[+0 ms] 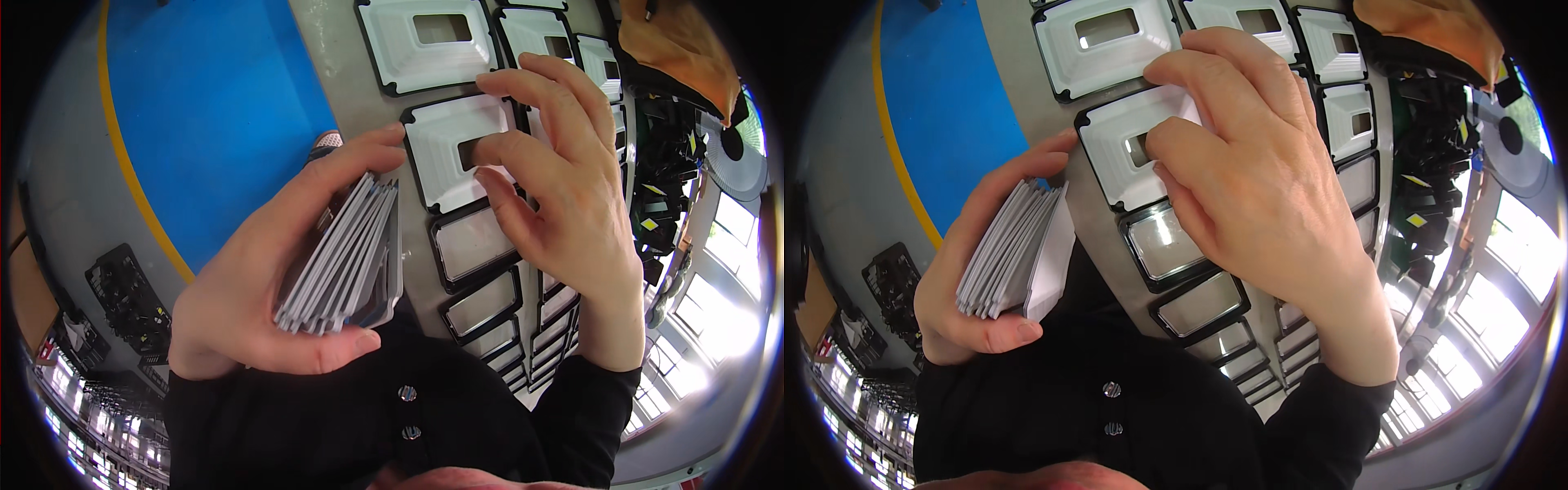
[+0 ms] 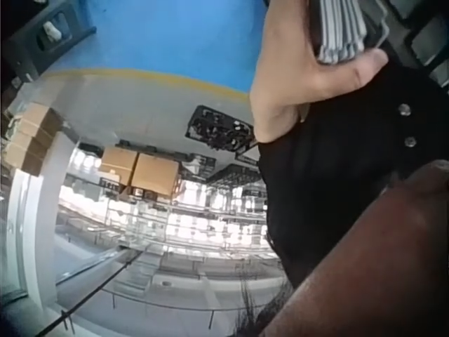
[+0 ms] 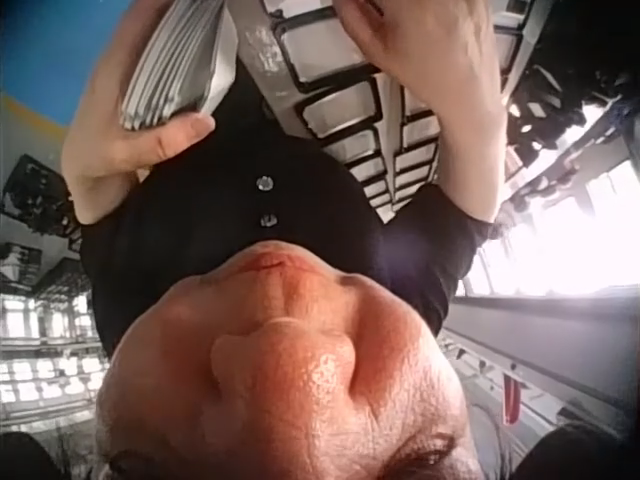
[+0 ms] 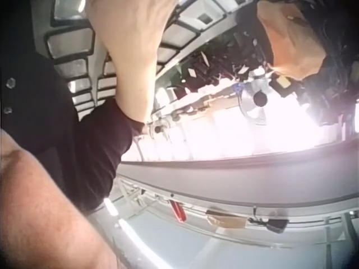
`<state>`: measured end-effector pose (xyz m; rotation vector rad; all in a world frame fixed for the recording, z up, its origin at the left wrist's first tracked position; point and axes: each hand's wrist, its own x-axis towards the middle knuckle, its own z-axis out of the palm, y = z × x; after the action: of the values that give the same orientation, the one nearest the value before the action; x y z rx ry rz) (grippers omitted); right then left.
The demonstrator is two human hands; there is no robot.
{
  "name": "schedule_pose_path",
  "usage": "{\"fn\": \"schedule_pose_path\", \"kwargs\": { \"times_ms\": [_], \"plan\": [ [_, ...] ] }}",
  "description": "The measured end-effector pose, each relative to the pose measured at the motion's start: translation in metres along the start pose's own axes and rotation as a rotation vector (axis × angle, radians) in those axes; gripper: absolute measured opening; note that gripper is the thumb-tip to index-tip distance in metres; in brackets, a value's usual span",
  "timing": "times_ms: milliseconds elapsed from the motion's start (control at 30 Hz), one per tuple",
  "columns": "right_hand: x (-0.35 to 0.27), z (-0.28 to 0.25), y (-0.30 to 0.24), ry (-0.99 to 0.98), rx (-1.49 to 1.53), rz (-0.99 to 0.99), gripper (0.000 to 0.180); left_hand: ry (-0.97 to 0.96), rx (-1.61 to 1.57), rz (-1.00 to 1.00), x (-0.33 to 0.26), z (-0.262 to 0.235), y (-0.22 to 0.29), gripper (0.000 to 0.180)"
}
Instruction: Manually assembling lighting fixture components by placing black frames on a table and inserting white housing units.
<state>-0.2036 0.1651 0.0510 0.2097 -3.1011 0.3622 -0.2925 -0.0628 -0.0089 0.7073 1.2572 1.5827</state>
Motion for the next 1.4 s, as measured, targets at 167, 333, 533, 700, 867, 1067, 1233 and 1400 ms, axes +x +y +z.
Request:
{"fn": "schedule_pose_path", "kwargs": {
  "times_ms": [167, 333, 533, 700, 867, 1067, 1233, 1400],
  "plan": [
    [0.001, 0.002, 0.0, 0.056, 0.046, -0.032, 0.023, 0.15, -0.151, -0.119, -0.003, 0.009, 0.012, 0.105],
    [-0.004, -0.011, -0.008, 0.198, 0.151, -0.032, 0.026, 0.313, -0.256, -0.099, -0.008, 0.017, 0.02, 0.107],
    [-0.03, -0.025, -0.074, 0.234, 0.452, -0.05, 0.066, 0.061, -0.667, -0.025, -0.027, 0.023, 0.014, 0.092],
    [-0.051, -0.029, -0.115, 0.229, 0.493, -0.036, 0.093, 0.014, -0.636, -0.013, -0.054, 0.048, 0.028, 0.082],
    [-0.065, -0.034, -0.131, 0.248, 0.424, -0.053, 0.078, -0.04, -0.62, -0.035, -0.078, 0.059, 0.039, 0.081],
    [-0.087, -0.044, -0.149, 0.353, 0.363, -0.08, 0.069, -0.169, -0.657, -0.003, -0.092, 0.072, 0.034, 0.078],
    [-0.112, -0.048, -0.161, 0.391, 0.477, 0.015, 0.071, -0.093, -0.62, -0.044, -0.099, 0.094, 0.041, 0.077],
    [-0.14, -0.039, -0.164, 0.46, 0.55, 0.154, 0.064, 0.041, -0.357, 0.086, -0.092, 0.108, 0.028, 0.093]
  ]
}}
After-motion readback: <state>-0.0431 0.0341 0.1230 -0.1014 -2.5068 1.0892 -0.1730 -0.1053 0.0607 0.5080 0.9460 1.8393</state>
